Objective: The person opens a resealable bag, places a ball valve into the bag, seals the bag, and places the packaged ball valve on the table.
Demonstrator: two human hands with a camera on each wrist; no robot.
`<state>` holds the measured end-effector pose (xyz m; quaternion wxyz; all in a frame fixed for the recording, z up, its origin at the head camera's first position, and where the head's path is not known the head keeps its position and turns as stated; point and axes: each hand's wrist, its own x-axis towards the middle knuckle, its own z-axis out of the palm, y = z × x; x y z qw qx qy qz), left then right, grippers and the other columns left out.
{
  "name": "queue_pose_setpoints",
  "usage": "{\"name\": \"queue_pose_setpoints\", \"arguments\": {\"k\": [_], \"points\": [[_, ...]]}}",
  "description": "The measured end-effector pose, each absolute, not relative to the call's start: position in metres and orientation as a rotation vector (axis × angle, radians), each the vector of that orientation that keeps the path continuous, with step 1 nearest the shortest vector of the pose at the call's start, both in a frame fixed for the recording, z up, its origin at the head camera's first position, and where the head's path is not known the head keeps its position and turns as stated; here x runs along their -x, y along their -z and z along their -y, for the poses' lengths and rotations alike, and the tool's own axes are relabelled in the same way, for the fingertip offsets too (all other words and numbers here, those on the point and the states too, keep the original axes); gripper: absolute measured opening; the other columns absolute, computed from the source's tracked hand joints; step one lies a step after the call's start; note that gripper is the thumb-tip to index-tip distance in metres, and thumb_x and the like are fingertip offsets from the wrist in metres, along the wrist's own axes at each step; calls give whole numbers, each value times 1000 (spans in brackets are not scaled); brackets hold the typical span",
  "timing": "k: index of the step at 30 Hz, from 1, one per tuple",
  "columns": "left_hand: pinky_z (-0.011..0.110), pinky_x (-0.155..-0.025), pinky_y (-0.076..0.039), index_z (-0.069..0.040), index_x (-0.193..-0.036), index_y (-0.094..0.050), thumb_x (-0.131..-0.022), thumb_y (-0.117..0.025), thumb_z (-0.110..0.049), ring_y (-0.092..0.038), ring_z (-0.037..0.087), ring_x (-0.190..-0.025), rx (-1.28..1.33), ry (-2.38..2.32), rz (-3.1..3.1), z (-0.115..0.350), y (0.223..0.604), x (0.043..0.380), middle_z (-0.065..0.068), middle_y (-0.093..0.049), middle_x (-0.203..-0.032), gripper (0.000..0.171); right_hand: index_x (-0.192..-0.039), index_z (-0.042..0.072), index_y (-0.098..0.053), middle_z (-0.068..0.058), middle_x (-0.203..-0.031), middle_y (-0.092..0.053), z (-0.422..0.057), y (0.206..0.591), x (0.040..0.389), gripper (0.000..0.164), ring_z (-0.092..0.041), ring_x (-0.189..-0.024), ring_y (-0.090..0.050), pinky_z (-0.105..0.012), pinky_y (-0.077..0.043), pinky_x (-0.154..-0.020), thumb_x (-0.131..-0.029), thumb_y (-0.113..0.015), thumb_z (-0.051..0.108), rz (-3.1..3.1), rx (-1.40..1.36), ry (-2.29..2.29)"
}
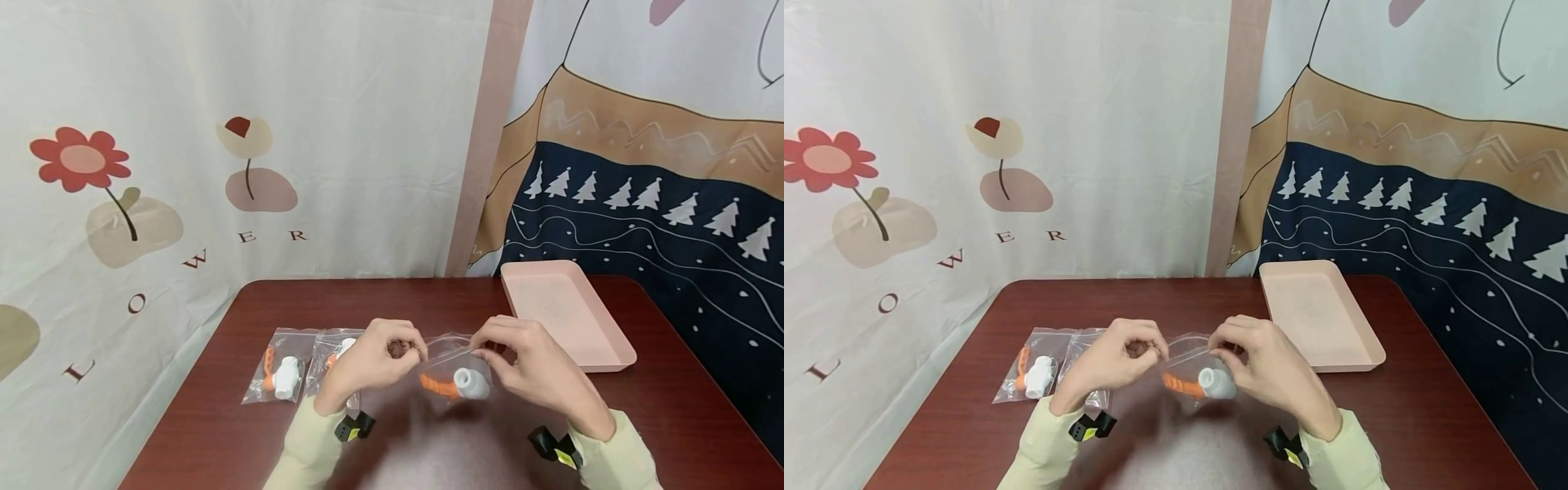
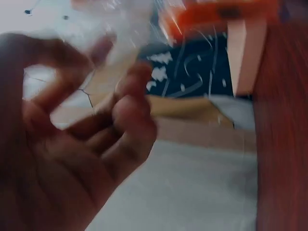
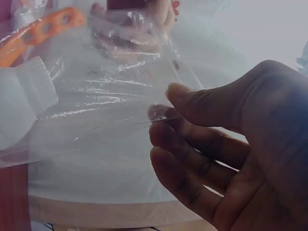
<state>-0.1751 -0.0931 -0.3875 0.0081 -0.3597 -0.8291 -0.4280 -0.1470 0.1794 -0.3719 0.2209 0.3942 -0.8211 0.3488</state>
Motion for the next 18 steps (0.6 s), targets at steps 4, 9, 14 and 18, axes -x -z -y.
{"name": "queue_pose_setpoints", "arguments": {"k": [4,9,14,18], "points": [[18,-59,-47,-15,-82,-71,-89,-60,-5,-52,0,-68,1297,1299,2535,96,388,177,-7,-63,-79,16,-92,24,-72,11,-87,-71,-186,370,149,34,2,-72,-57,-14,-48,-63,-83,-77,-8,2327,-1048,-996],[25,-67,-57,-17,-89,-70,-92,-73,-11,-62,1,-76,1356,1341,2392,96,387,178,-5,-70,-87,7,-90,23,-70,13,-83,-67,-194,370,153,27,0,-69,-56,-19,-49,-60,-86,-77,-3,2398,-989,-1088],[27,-75,-60,-15,-89,-68,-95,-72,-11,-67,4,-80,1301,1370,2328,93,388,178,-1,-77,-94,9,-86,29,-66,18,-77,-61,-196,374,156,30,-4,-65,-57,-22,-49,-54,-84,-79,2,2430,-978,-1132],[24,-70,-60,-15,-95,-71,-96,-72,-12,-69,7,-76,1244,1388,2315,90,386,177,0,-77,-89,4,-85,32,-66,19,-76,-60,-196,376,158,29,-3,-63,-54,-21,-46,-51,-85,-82,8,2427,-950,-1147]]}}
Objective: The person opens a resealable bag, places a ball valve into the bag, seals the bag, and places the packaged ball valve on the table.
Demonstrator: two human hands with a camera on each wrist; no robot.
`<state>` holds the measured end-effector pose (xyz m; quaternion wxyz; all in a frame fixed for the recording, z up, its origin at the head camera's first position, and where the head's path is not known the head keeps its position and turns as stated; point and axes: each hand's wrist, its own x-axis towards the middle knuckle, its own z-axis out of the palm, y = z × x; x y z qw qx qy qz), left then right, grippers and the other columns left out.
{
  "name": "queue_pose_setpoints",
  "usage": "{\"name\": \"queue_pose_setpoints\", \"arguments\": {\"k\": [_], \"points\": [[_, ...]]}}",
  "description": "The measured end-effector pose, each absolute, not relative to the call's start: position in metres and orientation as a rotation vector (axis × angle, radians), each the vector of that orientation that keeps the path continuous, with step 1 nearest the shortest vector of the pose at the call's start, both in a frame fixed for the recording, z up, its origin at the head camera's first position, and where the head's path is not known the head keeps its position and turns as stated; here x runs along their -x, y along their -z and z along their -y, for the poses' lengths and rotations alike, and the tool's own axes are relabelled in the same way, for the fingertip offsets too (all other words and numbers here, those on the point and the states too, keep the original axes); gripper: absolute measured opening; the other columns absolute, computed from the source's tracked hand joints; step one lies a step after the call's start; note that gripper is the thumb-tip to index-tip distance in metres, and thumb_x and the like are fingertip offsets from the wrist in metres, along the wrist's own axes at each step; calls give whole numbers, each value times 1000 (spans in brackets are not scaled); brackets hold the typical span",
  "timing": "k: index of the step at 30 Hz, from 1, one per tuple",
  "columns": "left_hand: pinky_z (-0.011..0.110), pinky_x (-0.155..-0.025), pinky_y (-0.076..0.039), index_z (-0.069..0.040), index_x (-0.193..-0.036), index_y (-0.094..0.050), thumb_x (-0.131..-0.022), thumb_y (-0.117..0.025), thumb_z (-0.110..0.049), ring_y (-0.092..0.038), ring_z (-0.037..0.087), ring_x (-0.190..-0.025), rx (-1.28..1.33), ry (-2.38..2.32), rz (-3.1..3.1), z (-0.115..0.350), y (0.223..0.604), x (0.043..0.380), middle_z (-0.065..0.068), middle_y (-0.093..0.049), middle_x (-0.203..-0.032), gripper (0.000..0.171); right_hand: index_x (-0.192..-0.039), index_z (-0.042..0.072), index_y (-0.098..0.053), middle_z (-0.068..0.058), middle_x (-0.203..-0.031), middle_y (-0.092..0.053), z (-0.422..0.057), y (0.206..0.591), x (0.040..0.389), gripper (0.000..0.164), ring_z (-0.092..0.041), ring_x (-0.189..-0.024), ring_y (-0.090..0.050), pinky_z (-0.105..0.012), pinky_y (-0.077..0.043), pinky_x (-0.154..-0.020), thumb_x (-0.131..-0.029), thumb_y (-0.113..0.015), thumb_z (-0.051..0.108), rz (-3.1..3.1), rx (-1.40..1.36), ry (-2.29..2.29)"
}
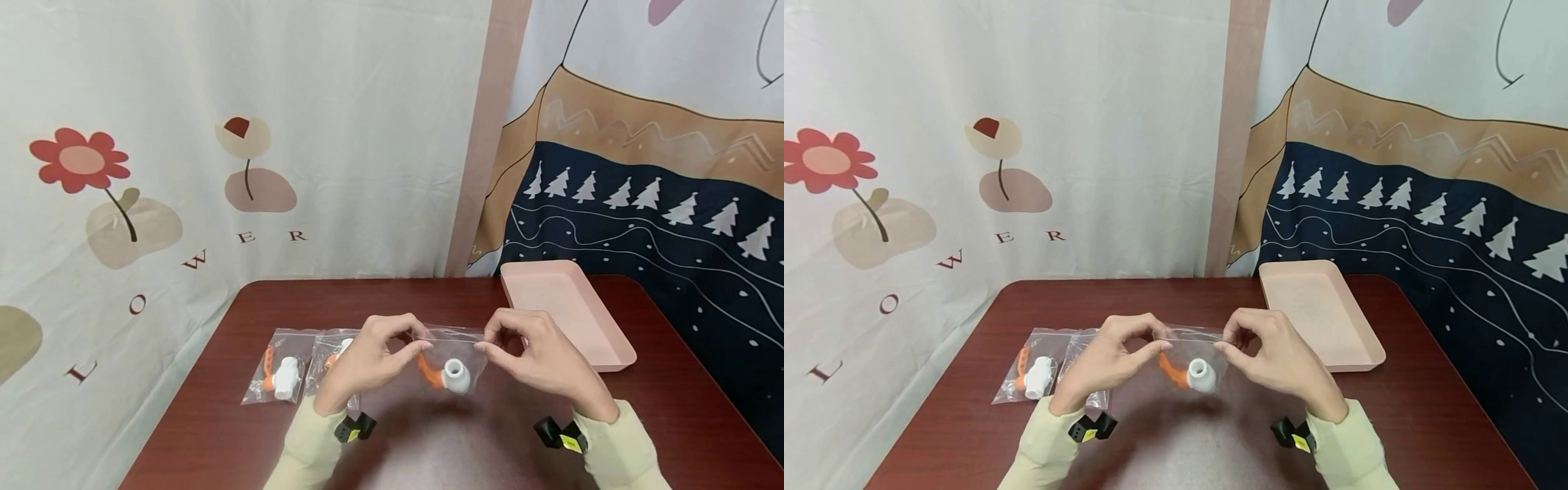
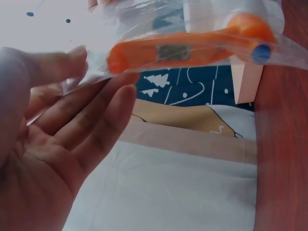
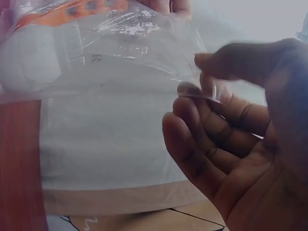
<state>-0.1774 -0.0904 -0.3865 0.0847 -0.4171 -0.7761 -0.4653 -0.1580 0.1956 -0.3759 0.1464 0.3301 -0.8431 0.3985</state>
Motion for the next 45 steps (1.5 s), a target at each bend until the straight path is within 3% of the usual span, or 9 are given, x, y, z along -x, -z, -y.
{"name": "queue_pose_setpoints", "arguments": {"k": [7,18,27,35,45], "points": [[24,-59,-55,-10,-99,-71,-96,-72,-10,-68,12,-69,1135,1516,2207,86,389,178,1,-76,-87,3,-88,31,-70,16,-75,-61,-196,374,160,22,-3,-65,-54,-19,-39,-53,-86,-84,14,2334,-889,-1213],[24,-64,-59,-10,-101,-72,-95,-72,-7,-72,14,-73,1001,1665,2086,80,391,178,7,-78,-86,7,-89,31,-72,15,-79,-66,-197,372,161,22,-5,-64,-49,-23,-35,-53,-85,-84,13,2320,-789,-1282],[22,-62,-56,-11,-114,-70,-93,-75,-8,-74,16,-72,872,1698,2133,79,389,175,7,-79,-84,22,-89,30,-72,14,-79,-67,-195,375,163,23,-4,-65,-50,-23,-35,-53,-84,-84,11,2294,-789,-1289],[28,-68,-61,-8,-95,-72,-90,-79,-13,-75,15,-73,665,1822,2202,78,386,171,10,-80,-86,9,-88,28,-73,14,-78,-67,-195,378,165,24,-3,-64,-50,-22,-34,-52,-83,-85,9,2250,-820,-1299],[24,-66,-58,-9,-90,-76,-89,-79,-12,-73,10,-70,543,1890,2234,77,385,172,11,-80,-85,5,-88,29,-73,13,-77,-66,-194,378,164,22,-5,-61,-46,-22,-34,-52,-83,-85,11,2270,-803,-1297]]}}
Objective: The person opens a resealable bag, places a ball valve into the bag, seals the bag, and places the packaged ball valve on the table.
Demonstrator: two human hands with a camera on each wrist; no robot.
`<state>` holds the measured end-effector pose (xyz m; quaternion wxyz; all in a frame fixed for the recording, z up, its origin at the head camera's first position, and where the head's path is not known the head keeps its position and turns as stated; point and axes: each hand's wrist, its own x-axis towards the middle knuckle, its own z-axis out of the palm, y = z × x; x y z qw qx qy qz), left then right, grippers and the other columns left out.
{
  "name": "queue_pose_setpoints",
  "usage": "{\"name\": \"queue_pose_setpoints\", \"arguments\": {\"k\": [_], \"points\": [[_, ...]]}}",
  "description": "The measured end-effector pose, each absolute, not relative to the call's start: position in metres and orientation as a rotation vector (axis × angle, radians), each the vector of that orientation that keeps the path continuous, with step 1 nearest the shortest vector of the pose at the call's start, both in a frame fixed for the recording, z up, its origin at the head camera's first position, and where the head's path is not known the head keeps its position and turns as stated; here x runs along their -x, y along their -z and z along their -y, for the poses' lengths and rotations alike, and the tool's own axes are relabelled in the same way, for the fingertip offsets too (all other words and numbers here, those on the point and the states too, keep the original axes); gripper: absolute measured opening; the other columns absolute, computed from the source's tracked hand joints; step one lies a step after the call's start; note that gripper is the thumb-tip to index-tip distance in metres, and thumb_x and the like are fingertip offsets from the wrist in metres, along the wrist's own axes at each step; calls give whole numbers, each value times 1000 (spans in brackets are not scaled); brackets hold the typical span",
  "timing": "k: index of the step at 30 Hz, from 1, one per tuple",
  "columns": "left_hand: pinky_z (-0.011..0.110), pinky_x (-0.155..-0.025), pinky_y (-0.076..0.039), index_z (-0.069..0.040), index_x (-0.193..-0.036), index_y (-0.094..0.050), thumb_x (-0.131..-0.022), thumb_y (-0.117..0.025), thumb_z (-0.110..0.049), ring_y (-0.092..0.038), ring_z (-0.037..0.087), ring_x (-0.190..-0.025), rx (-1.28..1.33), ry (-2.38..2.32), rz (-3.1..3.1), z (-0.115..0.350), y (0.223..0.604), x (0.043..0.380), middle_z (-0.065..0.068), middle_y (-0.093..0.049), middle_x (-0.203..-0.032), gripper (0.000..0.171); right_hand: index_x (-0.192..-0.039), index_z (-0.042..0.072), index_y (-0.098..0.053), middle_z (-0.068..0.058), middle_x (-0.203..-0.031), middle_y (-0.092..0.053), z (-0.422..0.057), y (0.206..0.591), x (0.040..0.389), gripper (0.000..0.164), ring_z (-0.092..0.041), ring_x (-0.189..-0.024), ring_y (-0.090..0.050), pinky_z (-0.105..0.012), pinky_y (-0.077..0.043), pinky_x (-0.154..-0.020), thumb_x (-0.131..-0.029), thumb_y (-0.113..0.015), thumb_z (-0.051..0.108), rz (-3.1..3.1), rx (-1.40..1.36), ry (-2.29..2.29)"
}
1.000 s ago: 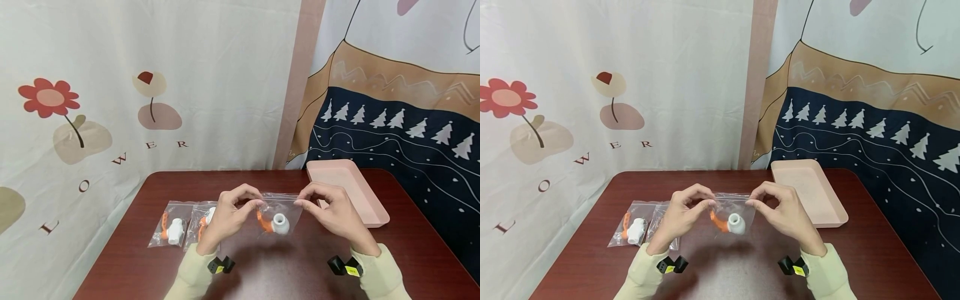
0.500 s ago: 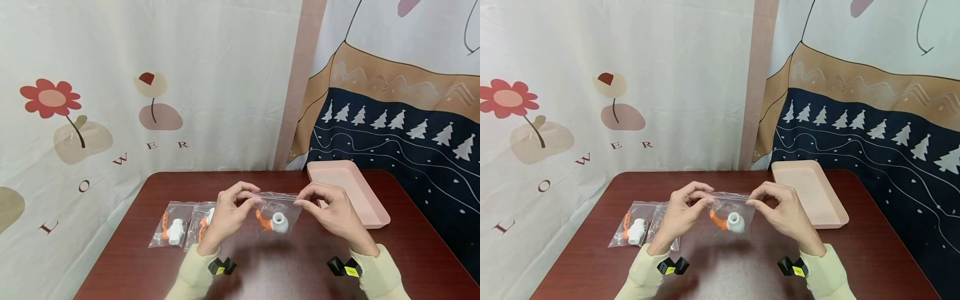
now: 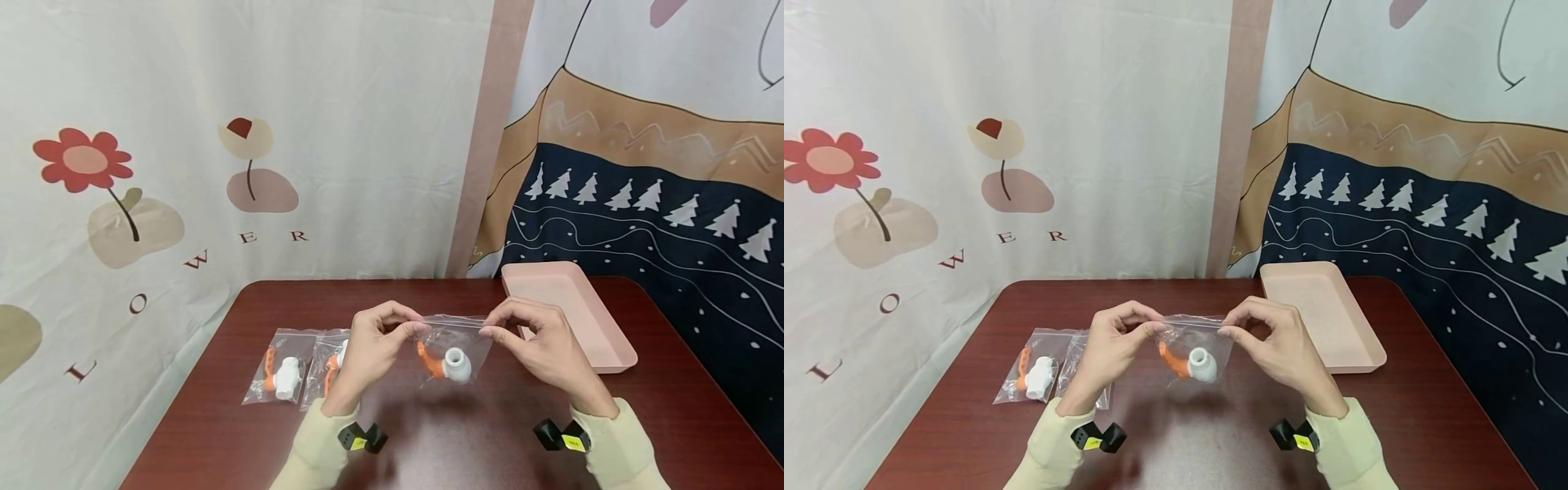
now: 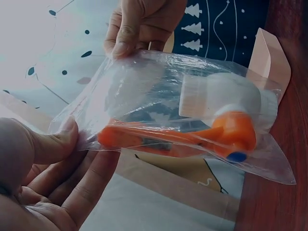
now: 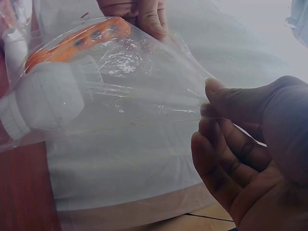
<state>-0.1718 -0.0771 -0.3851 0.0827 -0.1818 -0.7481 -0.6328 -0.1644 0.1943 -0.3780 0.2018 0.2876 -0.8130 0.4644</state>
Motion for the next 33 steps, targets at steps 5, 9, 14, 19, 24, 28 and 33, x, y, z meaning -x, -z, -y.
{"name": "queue_pose_setpoints", "arguments": {"k": [5,9,14,19,24,28,33], "points": [[24,-65,-58,-9,-89,-76,-88,-80,-14,-73,11,-69,544,1895,2240,77,384,172,12,-79,-84,6,-88,28,-74,14,-77,-67,-194,378,165,22,-5,-60,-46,-21,-34,-51,-83,-85,10,2269,-812,-1300],[26,-65,-60,-7,-87,-76,-87,-81,-12,-73,13,-68,553,1907,2222,77,384,171,13,-79,-83,7,-89,29,-74,14,-79,-67,-194,378,165,21,-5,-62,-48,-22,-35,-52,-84,-85,12,2290,-819,-1314],[20,-58,-53,-8,-84,-74,-87,-82,-9,-72,13,-66,569,1885,2215,77,384,169,12,-79,-81,8,-90,29,-73,13,-79,-66,-194,380,166,20,-5,-66,-53,-23,-39,-53,-86,-84,14,2324,-826,-1331],[18,-55,-50,-7,-83,-76,-85,-83,-8,-71,14,-65,616,1861,2174,75,386,168,12,-78,-79,8,-93,27,-70,12,-81,-67,-189,384,166,20,-6,-70,-59,-21,-47,-57,-88,-82,12,2345,-839,-1344],[19,-60,-55,-8,-86,-79,-85,-83,-9,-69,8,-65,652,1865,2167,72,388,167,11,-78,-79,5,-107,24,-69,12,-95,-69,-176,388,163,27,-6,-82,-63,-22,-56,-72,-87,-83,13,2378,-846,-1316],[19,-59,-55,-9,-87,-79,-86,-83,-11,-65,5,-63,715,1857,2156,69,389,165,10,-77,-79,4,-114,26,-69,14,-105,-70,-163,390,158,31,-5,-94,-67,-20,-57,-84,-87,-83,17,2370,-877,-1292],[20,-57,-55,-9,-89,-81,-88,-82,-15,-65,8,-61,820,1870,2133,65,388,163,9,-77,-79,6,-107,26,-72,11,-99,-70,-154,392,155,21,-7,-92,-69,-22,-60,-85,-91,-80,14,2282,-932,-1375]]}}
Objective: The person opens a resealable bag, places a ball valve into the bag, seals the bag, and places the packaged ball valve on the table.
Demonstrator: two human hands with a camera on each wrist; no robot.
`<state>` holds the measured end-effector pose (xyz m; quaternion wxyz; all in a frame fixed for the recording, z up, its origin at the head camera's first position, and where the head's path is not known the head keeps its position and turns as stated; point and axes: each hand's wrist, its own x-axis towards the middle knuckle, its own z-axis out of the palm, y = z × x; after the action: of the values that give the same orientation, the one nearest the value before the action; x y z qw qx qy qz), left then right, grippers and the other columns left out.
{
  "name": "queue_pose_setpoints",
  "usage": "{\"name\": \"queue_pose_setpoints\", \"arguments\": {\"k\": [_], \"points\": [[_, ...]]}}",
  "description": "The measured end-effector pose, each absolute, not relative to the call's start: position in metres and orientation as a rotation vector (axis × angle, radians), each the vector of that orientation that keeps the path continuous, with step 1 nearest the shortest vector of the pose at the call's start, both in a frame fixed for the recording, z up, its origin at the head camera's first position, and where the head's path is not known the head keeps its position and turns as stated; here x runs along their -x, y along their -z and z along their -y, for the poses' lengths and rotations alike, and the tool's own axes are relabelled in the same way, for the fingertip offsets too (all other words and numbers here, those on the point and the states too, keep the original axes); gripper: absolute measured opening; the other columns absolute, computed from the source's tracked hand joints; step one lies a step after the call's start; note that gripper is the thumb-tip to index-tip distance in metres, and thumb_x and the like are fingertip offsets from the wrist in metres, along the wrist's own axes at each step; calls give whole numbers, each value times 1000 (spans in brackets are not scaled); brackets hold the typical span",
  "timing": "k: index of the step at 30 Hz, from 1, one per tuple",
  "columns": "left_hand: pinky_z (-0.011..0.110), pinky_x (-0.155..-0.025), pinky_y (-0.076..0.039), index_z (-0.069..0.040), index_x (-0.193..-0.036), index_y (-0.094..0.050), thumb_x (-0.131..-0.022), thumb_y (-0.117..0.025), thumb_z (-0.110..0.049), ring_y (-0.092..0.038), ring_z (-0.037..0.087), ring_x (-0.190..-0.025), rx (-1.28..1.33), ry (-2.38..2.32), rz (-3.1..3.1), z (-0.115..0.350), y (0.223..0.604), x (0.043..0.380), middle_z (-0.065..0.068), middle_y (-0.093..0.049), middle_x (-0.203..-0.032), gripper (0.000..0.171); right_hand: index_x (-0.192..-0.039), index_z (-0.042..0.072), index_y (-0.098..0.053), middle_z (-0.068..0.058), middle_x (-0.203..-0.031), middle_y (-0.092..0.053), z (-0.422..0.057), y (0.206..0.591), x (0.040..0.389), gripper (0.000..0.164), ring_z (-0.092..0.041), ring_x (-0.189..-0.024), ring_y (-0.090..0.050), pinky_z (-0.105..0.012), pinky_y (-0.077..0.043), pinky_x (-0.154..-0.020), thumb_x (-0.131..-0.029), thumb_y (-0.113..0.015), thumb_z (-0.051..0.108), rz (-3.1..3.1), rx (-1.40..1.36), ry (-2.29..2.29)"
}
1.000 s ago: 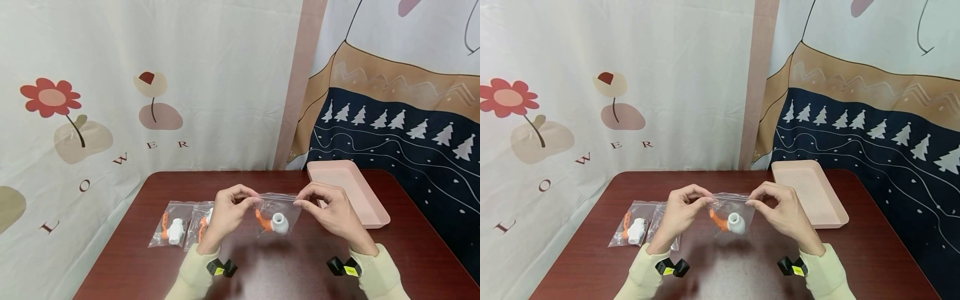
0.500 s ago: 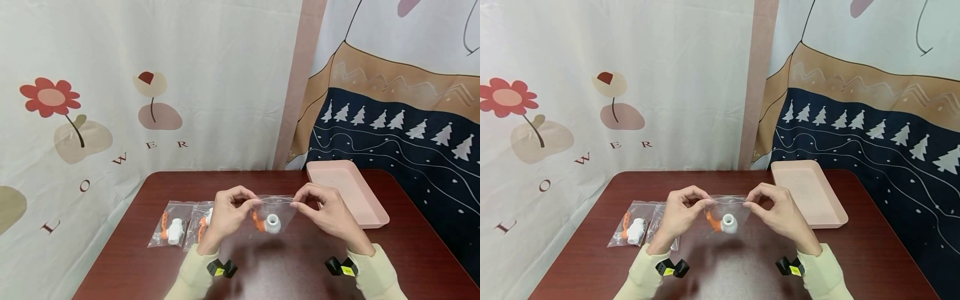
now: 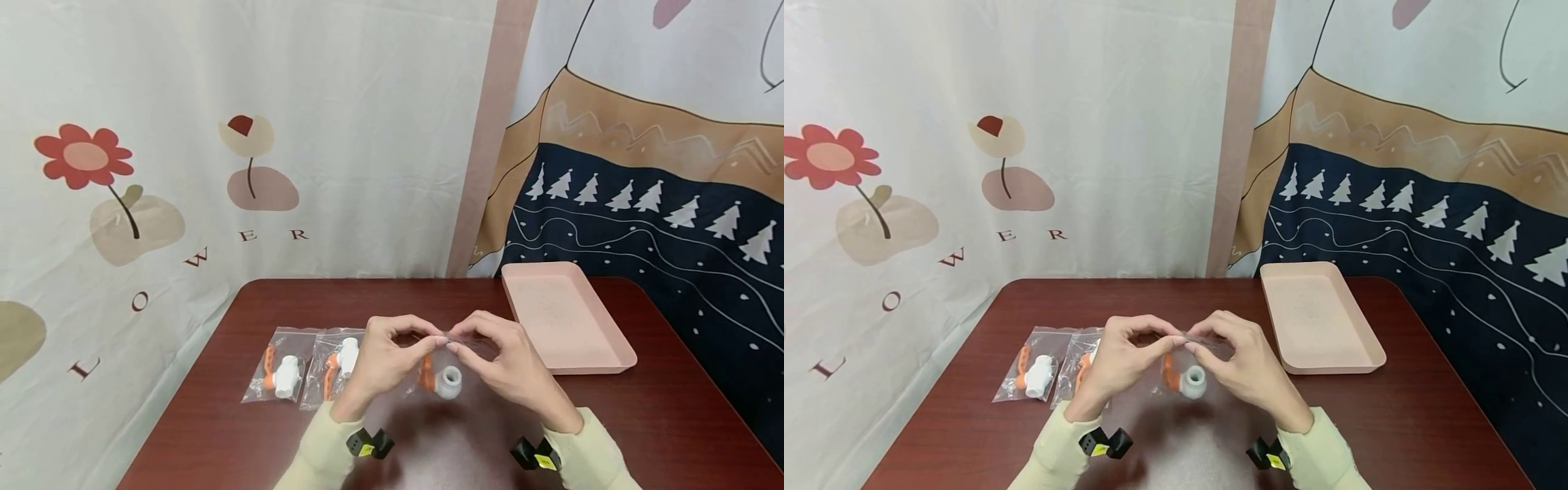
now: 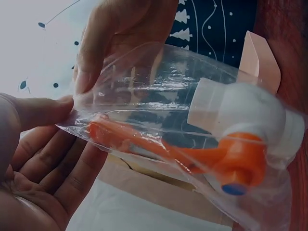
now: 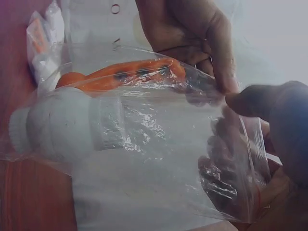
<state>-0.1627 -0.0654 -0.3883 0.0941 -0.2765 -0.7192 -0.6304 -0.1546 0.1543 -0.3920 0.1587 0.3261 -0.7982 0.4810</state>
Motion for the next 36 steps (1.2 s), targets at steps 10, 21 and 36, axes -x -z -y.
{"name": "queue_pose_setpoints", "arguments": {"k": [10,21,36], "points": [[19,-53,-48,-9,-91,-80,-89,-81,-15,-62,12,-57,877,1912,2160,66,386,160,16,-75,-76,7,-95,23,-74,10,-89,-68,-154,392,154,16,-6,-81,-64,-23,-60,-74,-90,-79,8,2208,-983,-1400],[22,-54,-52,-10,-90,-77,-89,-81,-18,-60,4,-61,973,1819,2229,62,392,164,6,-76,-81,9,-93,25,-75,12,-86,-67,-155,392,156,22,-3,-80,-61,-16,-53,-70,-87,-80,5,2183,-1014,-1308],[22,-58,-54,-8,-84,-74,-89,-81,-12,-63,5,-67,891,1874,2131,65,391,162,12,-75,-80,9,-95,20,-74,10,-88,-67,-159,393,156,14,-6,-82,-65,-21,-60,-76,-90,-79,8,2232,-995,-1421]]}}
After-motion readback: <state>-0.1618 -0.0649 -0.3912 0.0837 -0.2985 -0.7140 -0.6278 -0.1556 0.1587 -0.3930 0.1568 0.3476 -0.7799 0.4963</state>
